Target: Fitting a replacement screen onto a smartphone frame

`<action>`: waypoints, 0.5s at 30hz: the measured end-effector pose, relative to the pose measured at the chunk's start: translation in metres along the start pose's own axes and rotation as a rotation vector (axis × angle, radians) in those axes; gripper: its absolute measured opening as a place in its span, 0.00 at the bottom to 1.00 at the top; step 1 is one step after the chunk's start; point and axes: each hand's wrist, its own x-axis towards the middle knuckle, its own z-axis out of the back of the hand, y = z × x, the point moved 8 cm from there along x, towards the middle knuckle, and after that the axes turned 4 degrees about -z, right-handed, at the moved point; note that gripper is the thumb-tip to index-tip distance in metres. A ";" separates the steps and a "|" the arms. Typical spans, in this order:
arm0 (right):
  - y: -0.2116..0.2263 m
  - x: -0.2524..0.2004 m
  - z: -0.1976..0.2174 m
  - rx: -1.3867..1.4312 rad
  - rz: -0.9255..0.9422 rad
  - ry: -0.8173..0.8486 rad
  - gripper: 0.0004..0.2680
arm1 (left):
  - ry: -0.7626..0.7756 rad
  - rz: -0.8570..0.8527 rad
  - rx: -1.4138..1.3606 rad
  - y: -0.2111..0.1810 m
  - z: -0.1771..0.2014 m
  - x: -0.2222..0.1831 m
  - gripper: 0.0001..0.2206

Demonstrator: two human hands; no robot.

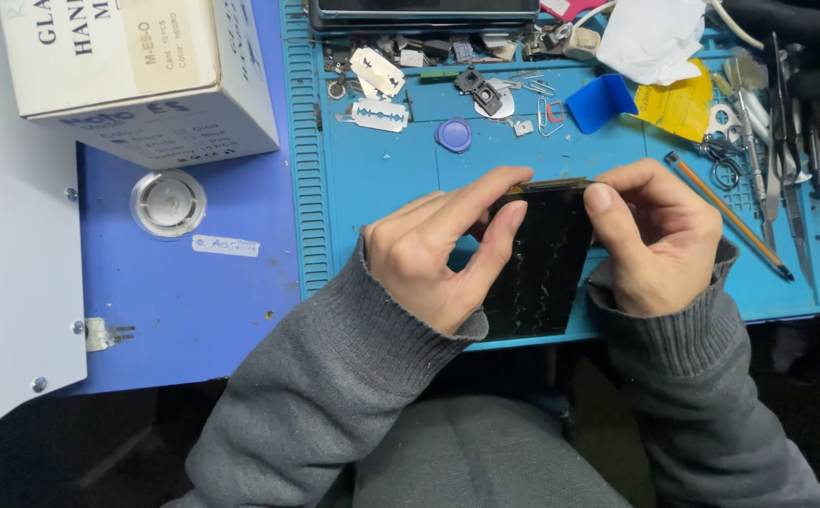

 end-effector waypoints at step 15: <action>-0.002 -0.004 0.002 0.035 0.012 -0.007 0.06 | -0.005 0.013 0.005 0.000 0.000 0.000 0.08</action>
